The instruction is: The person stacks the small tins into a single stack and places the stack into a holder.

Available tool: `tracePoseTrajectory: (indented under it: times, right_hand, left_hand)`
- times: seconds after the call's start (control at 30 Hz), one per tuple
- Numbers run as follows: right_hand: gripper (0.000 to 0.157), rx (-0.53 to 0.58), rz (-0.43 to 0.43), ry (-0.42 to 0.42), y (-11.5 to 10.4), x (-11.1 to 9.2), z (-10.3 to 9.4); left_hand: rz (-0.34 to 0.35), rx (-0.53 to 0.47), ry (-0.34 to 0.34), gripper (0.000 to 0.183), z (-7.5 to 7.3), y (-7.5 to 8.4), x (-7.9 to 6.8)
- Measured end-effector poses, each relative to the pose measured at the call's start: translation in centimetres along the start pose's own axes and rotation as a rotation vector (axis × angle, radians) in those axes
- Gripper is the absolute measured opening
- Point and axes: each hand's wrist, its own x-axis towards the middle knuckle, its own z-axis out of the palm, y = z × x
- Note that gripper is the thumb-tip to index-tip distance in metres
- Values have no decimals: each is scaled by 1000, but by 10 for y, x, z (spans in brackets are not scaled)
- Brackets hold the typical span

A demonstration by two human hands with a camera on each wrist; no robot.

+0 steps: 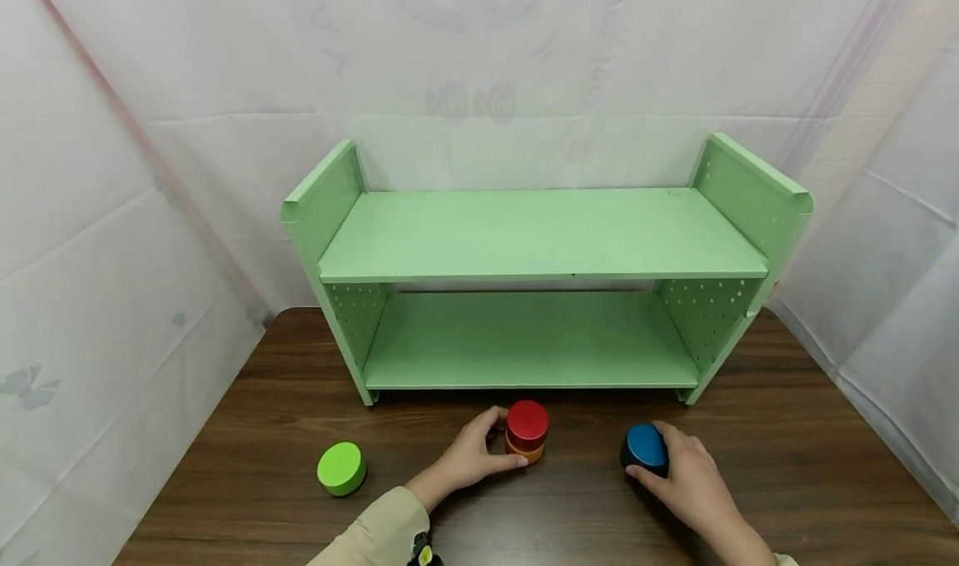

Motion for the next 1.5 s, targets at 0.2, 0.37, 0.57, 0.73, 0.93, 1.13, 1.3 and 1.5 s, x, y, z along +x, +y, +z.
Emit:
tracePoseTrajectory:
  times: [0.2, 0.37, 0.57, 0.73, 0.93, 1.13, 1.3, 1.5]
  right_hand:
    - [71, -38, -33, 53, -5, 1, 0]
    - [72, -52, -38, 41, -8, 1, 2]
    - [70, -60, -62, 68, -11, 0, 5]
    - [70, -69, -83, 88, -13, -2, 6]
    - [69, -74, -101, 105, -17, -3, 5]
    - [69, -63, -121, 116, -21, -3, 6]
    - [69, -42, -163, 146, -25, -2, 7]
    - [68, -28, -204, 169, -35, 3, 4]
  left_hand:
    - [-4, -3, 0, 57, 2, -1, 1]
    - [-2, 1, -3, 56, 3, -1, 2]
    - [-10, 4, 1, 56, 3, -2, 2]
    - [-6, 1, -1, 56, 4, -3, 1]
    - [0, -9, 3, 55, 6, -4, 1]
    - [6, -6, 10, 54, 7, -5, 0]
    - [-3, -5, 11, 55, 6, -5, 0]
    - [-6, 0, 16, 55, 3, -4, -1]
